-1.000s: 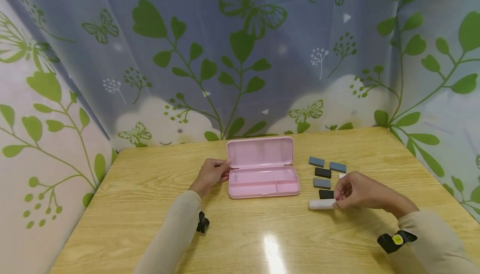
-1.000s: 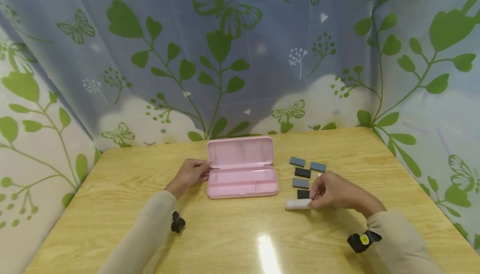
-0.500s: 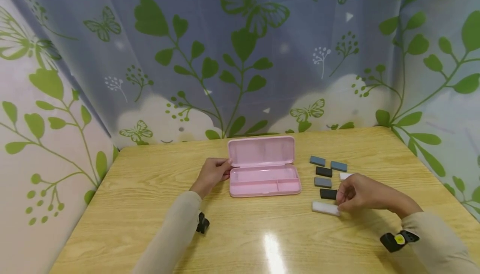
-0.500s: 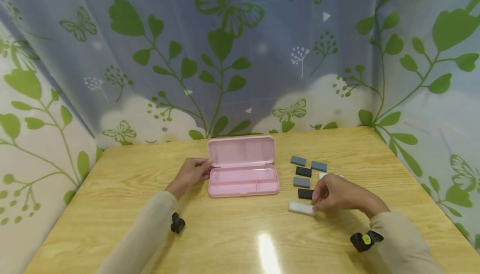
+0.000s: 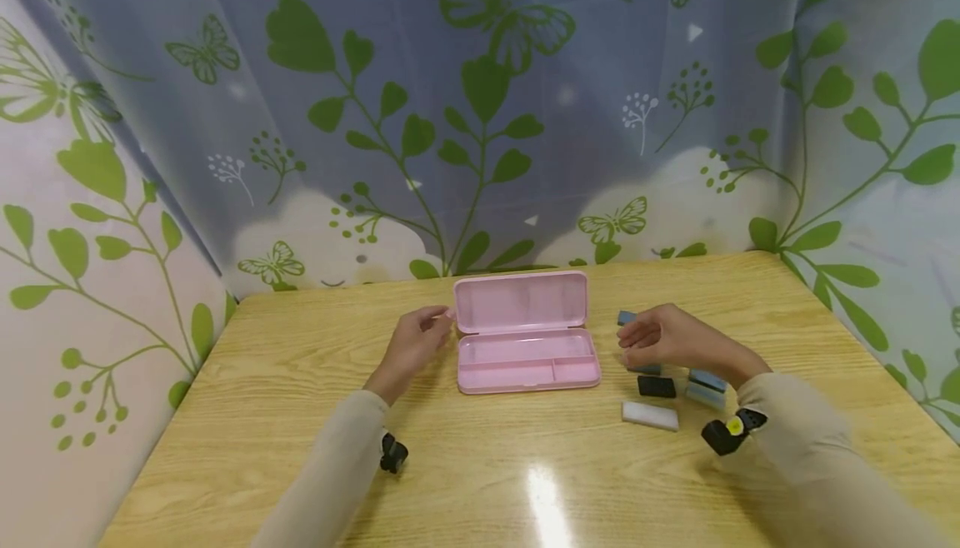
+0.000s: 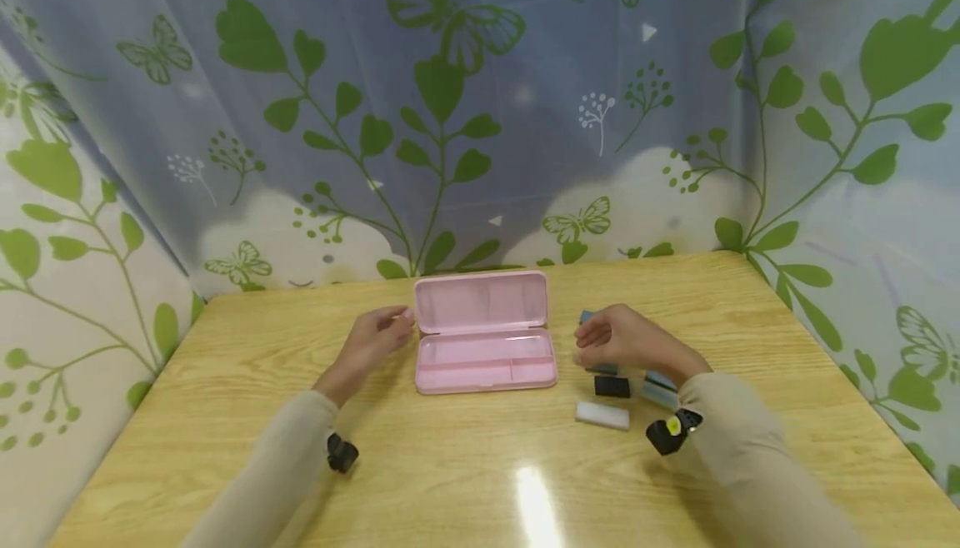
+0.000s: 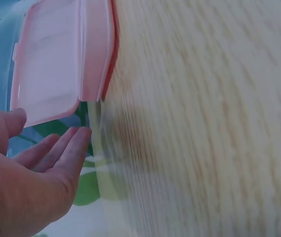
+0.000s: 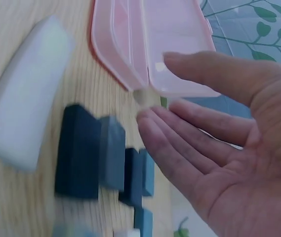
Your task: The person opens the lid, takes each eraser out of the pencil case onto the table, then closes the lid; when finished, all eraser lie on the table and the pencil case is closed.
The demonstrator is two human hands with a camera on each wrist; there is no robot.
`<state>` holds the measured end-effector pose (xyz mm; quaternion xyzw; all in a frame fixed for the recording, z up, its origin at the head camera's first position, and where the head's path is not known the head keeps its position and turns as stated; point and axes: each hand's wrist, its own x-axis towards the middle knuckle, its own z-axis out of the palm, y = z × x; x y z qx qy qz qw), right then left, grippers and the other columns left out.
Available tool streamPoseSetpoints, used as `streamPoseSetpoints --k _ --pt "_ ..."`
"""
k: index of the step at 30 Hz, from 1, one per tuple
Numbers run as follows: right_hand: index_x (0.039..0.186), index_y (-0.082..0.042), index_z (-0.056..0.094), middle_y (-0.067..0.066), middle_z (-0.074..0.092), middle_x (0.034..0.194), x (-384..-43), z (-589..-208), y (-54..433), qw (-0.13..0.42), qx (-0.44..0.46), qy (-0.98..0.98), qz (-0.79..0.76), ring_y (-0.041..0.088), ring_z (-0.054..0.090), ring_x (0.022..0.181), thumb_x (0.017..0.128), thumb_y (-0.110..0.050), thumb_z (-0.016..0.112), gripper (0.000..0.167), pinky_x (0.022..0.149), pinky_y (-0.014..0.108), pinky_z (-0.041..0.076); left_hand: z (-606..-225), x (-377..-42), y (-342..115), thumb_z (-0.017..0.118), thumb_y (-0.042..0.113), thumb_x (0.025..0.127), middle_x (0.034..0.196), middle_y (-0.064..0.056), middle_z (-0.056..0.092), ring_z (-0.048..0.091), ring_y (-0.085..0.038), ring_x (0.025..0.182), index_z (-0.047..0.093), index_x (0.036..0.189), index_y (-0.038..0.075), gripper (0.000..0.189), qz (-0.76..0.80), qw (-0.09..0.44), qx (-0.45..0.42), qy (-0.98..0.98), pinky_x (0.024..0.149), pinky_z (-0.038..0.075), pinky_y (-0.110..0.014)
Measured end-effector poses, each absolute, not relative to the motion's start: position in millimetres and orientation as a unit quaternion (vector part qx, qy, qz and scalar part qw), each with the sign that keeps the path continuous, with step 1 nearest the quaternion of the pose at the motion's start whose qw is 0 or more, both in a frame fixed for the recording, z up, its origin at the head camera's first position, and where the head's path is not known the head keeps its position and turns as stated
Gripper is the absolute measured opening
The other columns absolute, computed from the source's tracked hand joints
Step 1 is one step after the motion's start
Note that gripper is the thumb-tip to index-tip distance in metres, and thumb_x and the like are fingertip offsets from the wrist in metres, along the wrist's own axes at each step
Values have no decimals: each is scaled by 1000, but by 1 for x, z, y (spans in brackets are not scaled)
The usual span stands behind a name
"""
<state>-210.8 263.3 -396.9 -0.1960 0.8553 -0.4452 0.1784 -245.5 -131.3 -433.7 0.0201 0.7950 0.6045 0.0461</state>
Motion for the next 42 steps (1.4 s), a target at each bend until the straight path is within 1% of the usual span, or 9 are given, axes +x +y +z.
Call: streamPoseSetpoints --k 4,7,10,14,23,27,36,39,42 --pt "141 14 48 31 56 136 -222 -398 248 165 -165 858 -458 41 60 121 96 -21 72 61 97 47 54 -429 -243 -132 58 30 105 132 -24 61 60 -37 121 48 147 -2 54 606 41 25 794 102 51 -47" --pt "151 12 34 34 45 147 -226 -399 237 161 -143 851 -478 45 49 133 98 -25 71 74 103 51 49 -426 -243 -129 58 39 104 138 -25 58 58 -40 124 45 151 2 61 614 43 23 788 105 48 -49" --pt "157 6 22 33 33 155 -229 -401 229 165 -119 838 -506 47 39 140 98 -31 71 86 108 56 44 -423 -243 -126 52 48 105 147 -25 49 51 -41 132 37 156 4 68 623 58 27 779 110 43 -49" --pt "162 -3 13 30 24 160 -230 -404 223 176 -107 809 -550 46 32 144 99 -33 69 89 112 59 38 -420 -242 -123 43 54 106 158 -21 36 40 -40 141 30 158 4 73 638 83 47 764 116 37 -49" --pt "164 -13 8 28 23 160 -229 -405 218 179 -95 768 -607 42 46 136 103 -34 61 84 113 55 38 -420 -238 -124 39 59 105 162 -16 31 37 -39 144 26 161 9 76 650 109 82 748 118 32 -53" --pt "164 -14 7 29 26 158 -228 -407 219 181 -97 749 -630 43 45 137 106 -35 55 78 115 55 35 -420 -235 -125 39 61 104 162 -17 29 33 -38 146 25 160 8 78 657 112 81 741 118 30 -53" --pt "153 5 23 30 25 156 -224 -408 220 183 -83 718 -666 45 33 144 106 -42 53 73 116 49 36 -419 -229 -128 42 59 104 156 -22 35 33 -38 146 35 147 4 70 665 109 83 734 119 31 -49" --pt "147 8 30 30 29 153 -223 -407 220 185 -86 722 -661 45 33 143 105 -43 54 71 116 50 35 -419 -228 -129 43 58 104 154 -23 36 33 -39 146 38 140 2 67 665 112 89 733 119 31 -48" --pt "141 6 38 27 36 147 -222 -408 220 186 -87 737 -644 43 38 141 104 -43 58 64 115 50 37 -420 -226 -132 44 57 105 154 -22 37 33 -38 145 41 132 1 62 659 116 95 737 119 31 -47"
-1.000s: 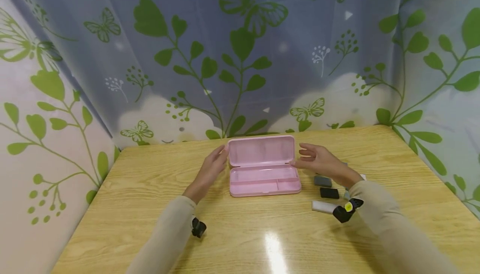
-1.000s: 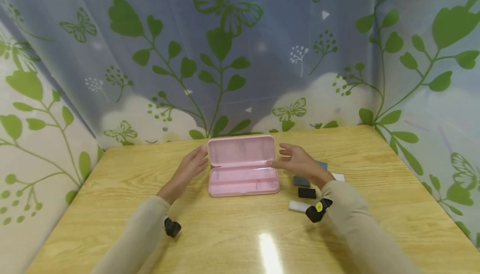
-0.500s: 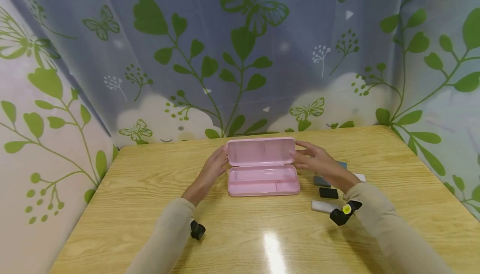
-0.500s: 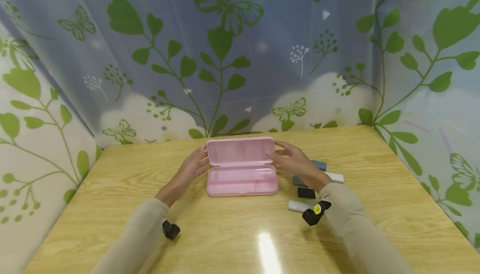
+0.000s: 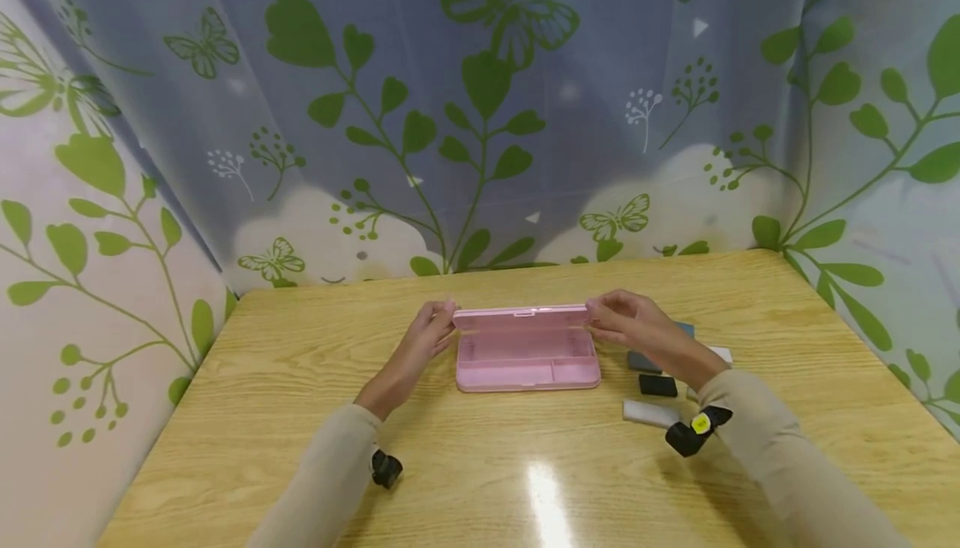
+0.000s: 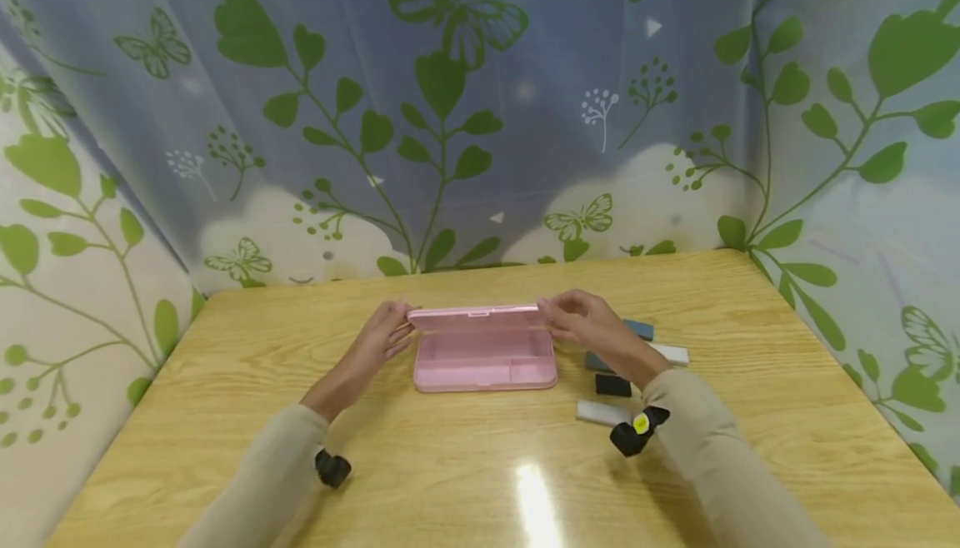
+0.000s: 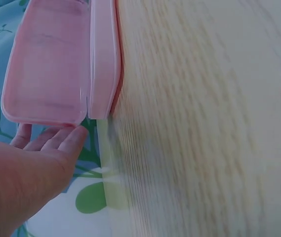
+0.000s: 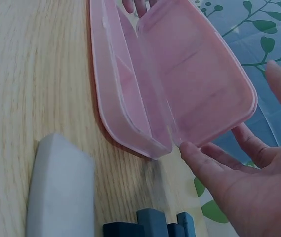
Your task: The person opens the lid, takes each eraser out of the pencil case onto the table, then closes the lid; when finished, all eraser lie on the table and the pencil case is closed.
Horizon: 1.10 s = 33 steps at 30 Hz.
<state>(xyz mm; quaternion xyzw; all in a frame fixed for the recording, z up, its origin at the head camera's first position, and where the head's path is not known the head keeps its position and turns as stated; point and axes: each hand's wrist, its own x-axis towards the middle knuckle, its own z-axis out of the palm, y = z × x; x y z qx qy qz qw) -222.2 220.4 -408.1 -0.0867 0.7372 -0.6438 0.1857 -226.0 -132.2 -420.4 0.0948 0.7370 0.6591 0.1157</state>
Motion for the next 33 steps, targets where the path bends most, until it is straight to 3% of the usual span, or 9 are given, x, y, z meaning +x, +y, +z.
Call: streamPoseSetpoints --k 6,10,17,26,33 --pt "131 -1 51 19 47 138 -220 -411 222 180 -109 774 -597 38 49 131 101 -41 63 50 110 55 42 -423 -222 -138 51 50 105 144 -21 44 42 -30 137 48 122 3 51 646 122 115 744 118 33 -47" --pt "129 -3 54 17 51 139 -218 -412 222 185 -122 790 -571 35 47 133 101 -38 65 46 109 55 41 -422 -219 -140 57 48 103 132 -16 55 51 -26 126 55 119 6 46 627 122 119 760 114 39 -49" --pt "128 0 56 22 40 152 -216 -414 220 180 -145 814 -533 43 33 144 97 -34 71 49 114 59 34 -424 -216 -141 62 37 102 148 -15 51 41 -24 143 57 111 6 32 589 126 144 785 118 34 -48" --pt "124 5 54 26 40 149 -215 -416 219 185 -164 806 -538 47 30 144 93 -18 77 45 119 53 30 -428 -218 -142 75 30 95 151 -15 49 42 -27 142 71 123 9 36 526 122 186 821 115 38 -44" --pt "134 4 51 26 40 148 -216 -419 215 168 -180 839 -484 49 31 143 86 -21 85 63 114 57 35 -428 -217 -138 80 26 90 149 -13 51 44 -31 141 70 125 8 41 438 96 237 862 117 35 -47"
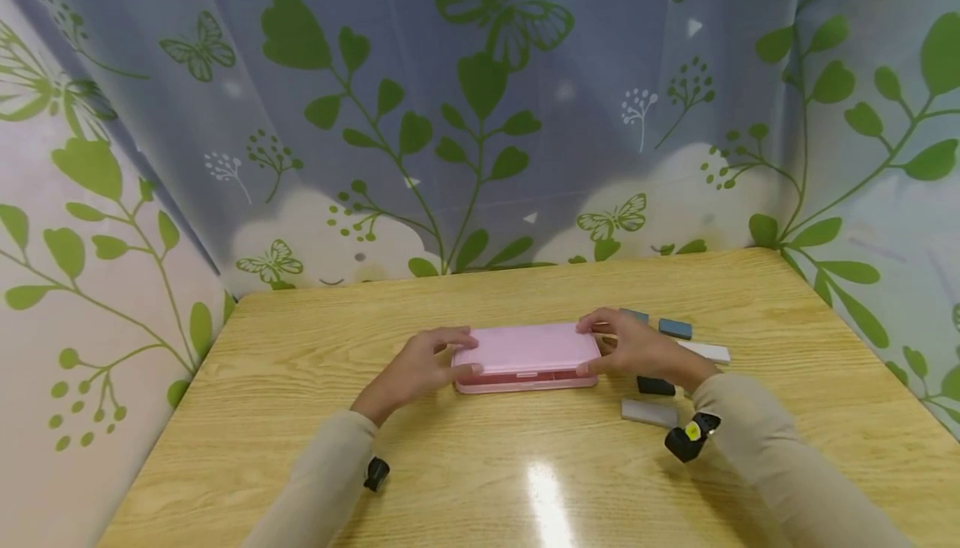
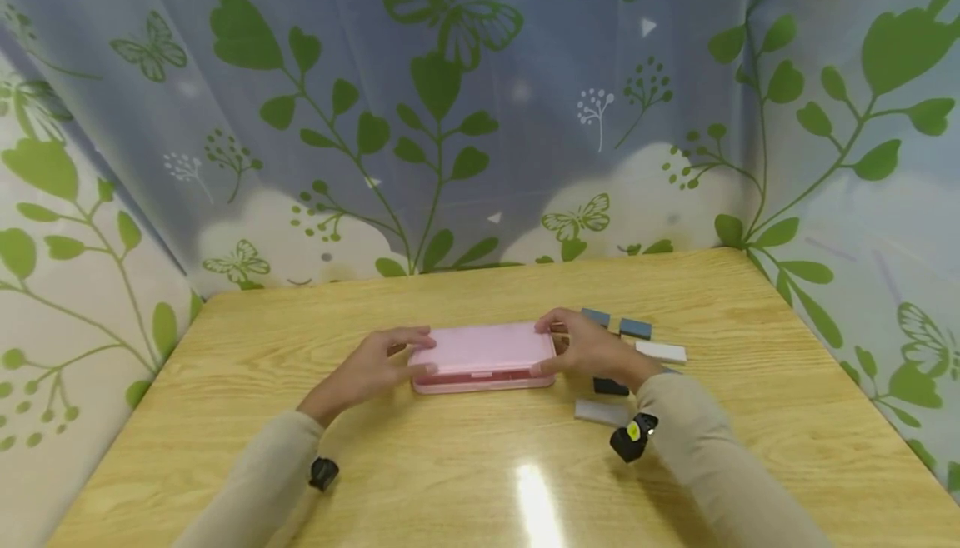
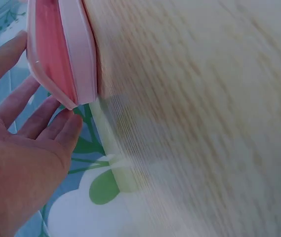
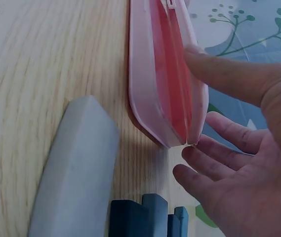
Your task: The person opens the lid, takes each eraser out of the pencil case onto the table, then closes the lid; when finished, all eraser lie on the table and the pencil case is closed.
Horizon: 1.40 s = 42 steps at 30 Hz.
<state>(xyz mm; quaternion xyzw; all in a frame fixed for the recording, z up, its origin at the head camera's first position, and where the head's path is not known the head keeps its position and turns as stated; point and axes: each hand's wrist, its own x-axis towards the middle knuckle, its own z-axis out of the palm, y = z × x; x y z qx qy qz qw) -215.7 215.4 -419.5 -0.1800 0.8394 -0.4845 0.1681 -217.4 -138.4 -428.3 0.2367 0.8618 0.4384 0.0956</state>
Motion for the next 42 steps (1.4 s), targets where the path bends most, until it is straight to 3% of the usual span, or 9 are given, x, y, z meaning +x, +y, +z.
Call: streamPoseSetpoints --k 6,13,35,42 --pt "132 6 54 27 45 143 -216 -422 211 127 -215 870 -425 52 37 137 83 -17 87 64 110 64 36 -431 -217 -134 84 28 86 153 -17 46 38 -36 144 68 130 6 52 390 82 251 882 119 28 -52" --pt "128 3 58 24 50 138 -215 -426 211 92 -224 889 -389 49 44 131 84 -23 86 58 105 61 43 -431 -215 -131 85 21 84 153 -17 45 37 -36 144 67 131 5 52 375 80 252 889 120 25 -51" --pt "124 0 60 23 55 134 -209 -425 198 34 -236 926 -293 45 52 124 85 -15 85 49 100 59 46 -433 -215 -129 84 23 86 156 -10 43 35 -37 145 68 132 11 50 321 81 219 918 118 31 -49" --pt "125 1 59 23 54 134 -209 -424 197 32 -234 931 -280 42 54 121 85 -15 85 51 98 58 48 -432 -213 -127 83 20 87 156 -14 43 36 -39 144 68 129 8 47 321 71 224 918 112 40 -46"
